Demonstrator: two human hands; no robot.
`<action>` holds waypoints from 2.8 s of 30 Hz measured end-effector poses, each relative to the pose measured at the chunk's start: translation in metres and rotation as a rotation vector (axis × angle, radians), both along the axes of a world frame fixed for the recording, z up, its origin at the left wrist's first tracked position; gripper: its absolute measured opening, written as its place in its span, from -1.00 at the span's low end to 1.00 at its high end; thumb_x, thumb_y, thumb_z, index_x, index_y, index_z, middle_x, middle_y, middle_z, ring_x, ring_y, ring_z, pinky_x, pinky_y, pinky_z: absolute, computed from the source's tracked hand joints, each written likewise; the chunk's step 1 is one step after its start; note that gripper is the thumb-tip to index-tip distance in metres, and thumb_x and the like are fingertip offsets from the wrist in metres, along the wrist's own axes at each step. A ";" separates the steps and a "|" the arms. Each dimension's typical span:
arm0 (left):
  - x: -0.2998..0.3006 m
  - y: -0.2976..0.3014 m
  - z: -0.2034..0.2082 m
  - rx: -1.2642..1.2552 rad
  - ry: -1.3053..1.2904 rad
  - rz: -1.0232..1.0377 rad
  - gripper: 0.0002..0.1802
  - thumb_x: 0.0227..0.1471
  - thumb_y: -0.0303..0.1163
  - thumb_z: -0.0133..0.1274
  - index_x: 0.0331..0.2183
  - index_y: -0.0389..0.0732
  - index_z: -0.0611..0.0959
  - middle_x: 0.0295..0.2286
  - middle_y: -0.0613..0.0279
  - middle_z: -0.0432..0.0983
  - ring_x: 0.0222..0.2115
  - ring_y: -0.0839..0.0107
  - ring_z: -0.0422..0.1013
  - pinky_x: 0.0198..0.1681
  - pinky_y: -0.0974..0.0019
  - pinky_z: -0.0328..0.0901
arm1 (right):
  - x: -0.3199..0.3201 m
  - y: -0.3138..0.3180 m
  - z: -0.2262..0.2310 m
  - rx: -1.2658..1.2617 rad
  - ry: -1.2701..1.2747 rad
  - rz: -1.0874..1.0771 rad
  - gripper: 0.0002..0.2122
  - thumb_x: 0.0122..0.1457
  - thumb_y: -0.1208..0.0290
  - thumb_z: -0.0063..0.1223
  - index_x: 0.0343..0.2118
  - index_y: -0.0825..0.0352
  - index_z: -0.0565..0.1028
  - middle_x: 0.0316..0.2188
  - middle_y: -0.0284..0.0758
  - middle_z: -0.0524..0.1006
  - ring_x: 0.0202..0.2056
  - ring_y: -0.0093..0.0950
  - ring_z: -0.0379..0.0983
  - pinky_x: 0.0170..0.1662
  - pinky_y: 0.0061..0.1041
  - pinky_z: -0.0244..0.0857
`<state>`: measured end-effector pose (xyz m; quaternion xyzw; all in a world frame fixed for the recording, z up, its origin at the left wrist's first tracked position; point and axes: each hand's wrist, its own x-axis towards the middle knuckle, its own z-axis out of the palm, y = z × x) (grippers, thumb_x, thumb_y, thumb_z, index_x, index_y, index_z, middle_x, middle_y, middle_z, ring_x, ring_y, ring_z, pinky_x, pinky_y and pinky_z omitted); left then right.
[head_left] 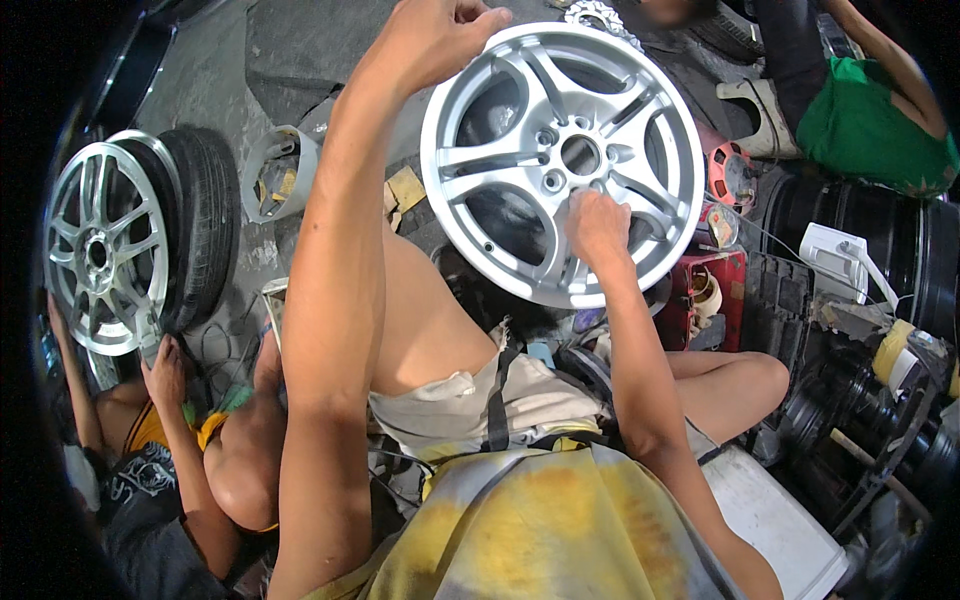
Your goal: The person sits on the floor and scrubs a silver car rim with a small abrasive pad, focusing on the spokes and central hub area. The person repeatedly rubs the surface to remove dirt or oxidation, occasionally adjusting their grip on the rim.
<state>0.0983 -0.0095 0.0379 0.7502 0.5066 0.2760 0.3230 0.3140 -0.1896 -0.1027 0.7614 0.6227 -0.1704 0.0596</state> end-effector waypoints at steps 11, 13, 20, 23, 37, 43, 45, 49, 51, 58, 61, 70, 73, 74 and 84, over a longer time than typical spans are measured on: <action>0.010 0.006 -0.051 -0.129 0.191 -0.031 -0.46 0.16 0.03 0.07 -0.22 -0.32 0.73 -0.48 0.01 0.63 -0.44 0.30 0.57 -0.29 0.20 0.43 | 0.019 0.013 0.027 -0.205 0.142 0.042 -0.71 0.18 0.29 -0.05 -0.31 0.40 0.63 -0.36 0.02 0.62 -0.26 -0.07 0.58 -0.10 -0.18 0.39; 0.013 0.004 -0.062 -0.138 0.258 -0.039 -0.44 0.17 0.05 0.05 -0.25 -0.33 0.73 -0.51 0.02 0.62 -0.47 0.28 0.56 -0.30 0.19 0.42 | 0.041 0.009 0.042 -0.202 0.294 0.031 -0.68 0.20 0.25 -0.05 -0.27 0.43 0.62 -0.36 0.00 0.62 -0.28 -0.16 0.58 -0.12 -0.25 0.39; 0.032 -0.008 -0.117 -0.399 0.495 -0.233 -0.21 0.27 0.18 -0.26 -0.39 -0.42 0.69 -0.44 -0.19 0.57 -0.31 -0.04 0.52 -0.10 0.02 0.34 | 0.203 -0.054 0.057 -0.281 0.732 -0.137 -0.63 0.25 0.18 -0.08 -0.12 0.41 0.53 -0.19 -0.27 0.53 -0.24 -0.41 0.51 -0.19 -0.48 0.36; 0.038 -0.023 -0.151 -0.349 0.586 -0.215 -0.15 0.31 0.16 -0.42 -0.26 -0.45 0.68 -0.22 -0.40 0.54 -0.08 -0.29 0.44 0.07 -0.06 0.27 | 0.216 -0.087 0.057 -0.372 0.793 -0.535 -0.65 0.25 0.21 -0.14 -0.09 0.36 0.51 -0.06 -0.25 0.50 -0.14 -0.33 0.52 -0.04 -0.41 0.38; 0.045 -0.078 -0.164 -0.373 0.321 0.044 0.03 0.27 0.27 -0.57 -0.24 -0.61 0.61 -0.26 -0.52 0.51 -0.10 -0.27 0.44 0.04 -0.05 0.24 | 0.186 -0.050 -0.027 0.161 0.561 -0.769 -0.56 0.19 0.16 -0.07 -0.37 0.58 0.56 -0.47 -0.23 0.53 -0.37 -0.42 0.49 -0.24 -0.37 0.38; 0.062 -0.105 -0.211 -1.006 -0.091 0.095 -0.04 0.25 0.30 -0.34 -0.29 -0.58 0.59 -0.48 0.01 0.48 -0.47 0.27 0.36 -0.38 0.11 0.27 | 0.235 0.015 -0.001 0.562 0.771 -0.489 -0.64 0.25 0.21 -0.11 -0.29 0.46 0.59 -0.41 -0.24 0.58 -0.38 -0.42 0.47 -0.18 -0.36 0.37; 0.079 -0.119 -0.197 -1.119 -0.106 0.066 -0.12 0.24 0.28 -0.29 -0.42 -0.49 0.57 -0.51 0.08 0.46 -0.56 0.31 0.30 -0.46 0.17 0.25 | 0.250 0.009 0.006 0.538 0.944 -0.530 -0.69 0.32 0.28 -0.15 -0.23 0.42 0.58 -0.36 -0.35 0.58 -0.37 -0.54 0.45 -0.19 -0.49 0.37; 0.087 -0.107 -0.125 -0.564 0.626 -0.504 -0.23 0.16 0.14 -0.05 -0.28 -0.56 0.64 -0.24 -0.50 0.52 -0.14 -0.25 0.49 0.00 -0.07 0.34 | 0.319 -0.088 0.027 0.377 0.745 -0.359 -0.71 0.32 0.32 -0.16 -0.20 0.41 0.57 -0.35 -0.33 0.56 -0.42 -0.54 0.44 -0.35 -0.52 0.34; 0.102 -0.105 -0.089 -0.452 0.803 -0.534 -0.30 0.14 0.11 0.01 -0.21 -0.48 0.67 -0.23 -0.41 0.55 -0.17 -0.23 0.51 0.00 -0.04 0.35 | 0.327 -0.139 0.035 0.163 0.736 -0.798 -0.72 0.28 0.31 -0.13 -0.26 0.40 0.59 -0.52 -0.37 0.52 -0.56 -0.57 0.36 -0.51 -0.52 0.24; 0.141 -0.085 -0.028 -0.229 0.462 -0.572 -0.50 0.23 -0.07 0.01 -0.15 -0.38 0.68 -0.33 -0.20 0.63 -0.27 0.09 0.58 -0.16 0.12 0.41 | 0.321 -0.245 -0.029 -0.263 0.053 -0.644 -0.61 0.12 0.09 0.00 -0.21 0.32 0.63 -0.40 -0.04 0.60 -0.27 -0.12 0.58 -0.11 -0.19 0.39; 0.147 -0.080 -0.039 -0.162 0.513 -0.570 -0.51 0.24 -0.08 0.00 -0.15 -0.36 0.69 -0.31 -0.19 0.63 -0.25 0.07 0.58 -0.13 0.12 0.41 | 0.290 -0.233 -0.042 -0.223 0.447 -0.835 -0.64 0.15 0.15 -0.02 -0.26 0.39 0.62 -0.25 0.01 0.60 -0.20 -0.14 0.58 -0.12 -0.19 0.42; 0.154 -0.096 -0.060 -0.297 0.345 -0.716 -0.48 0.18 -0.06 0.08 -0.06 -0.32 0.63 -0.14 -0.17 0.59 -0.14 0.03 0.55 -0.03 0.12 0.42 | 0.300 -0.221 0.014 -0.096 0.544 -0.607 -0.71 0.21 0.35 -0.04 -0.43 0.51 0.58 -0.51 -0.28 0.57 -0.47 -0.55 0.52 -0.34 -0.52 0.41; 0.164 -0.153 -0.060 -0.370 0.146 -0.960 -0.25 0.08 -0.08 0.20 0.19 -0.24 0.38 0.06 -0.18 0.42 0.03 0.04 0.44 0.07 0.08 0.37 | 0.230 -0.198 0.112 -0.079 1.022 -0.697 -0.76 0.25 0.40 -0.02 -0.37 0.50 0.58 -0.45 -0.31 0.60 -0.46 -0.56 0.53 -0.32 -0.57 0.44; 0.165 -0.175 -0.061 -0.308 0.040 -1.032 -0.24 0.06 -0.12 0.22 0.20 -0.25 0.36 0.08 -0.18 0.40 0.03 0.07 0.44 0.08 0.12 0.36 | 0.213 -0.195 0.126 -0.073 1.120 -0.607 -0.78 0.26 0.43 -0.02 -0.36 0.50 0.58 -0.43 -0.32 0.59 -0.43 -0.56 0.53 -0.30 -0.57 0.44; 0.142 -0.159 -0.076 -0.658 0.041 -0.718 -0.75 0.04 -0.58 0.02 -0.18 -0.31 0.62 -0.35 0.00 0.63 -0.40 0.29 0.57 -0.29 0.22 0.47 | 0.141 -0.139 0.115 0.143 1.355 -0.548 -0.73 0.38 0.39 -0.17 -0.11 0.50 0.50 -0.13 -0.22 0.57 -0.17 -0.41 0.58 -0.12 -0.49 0.40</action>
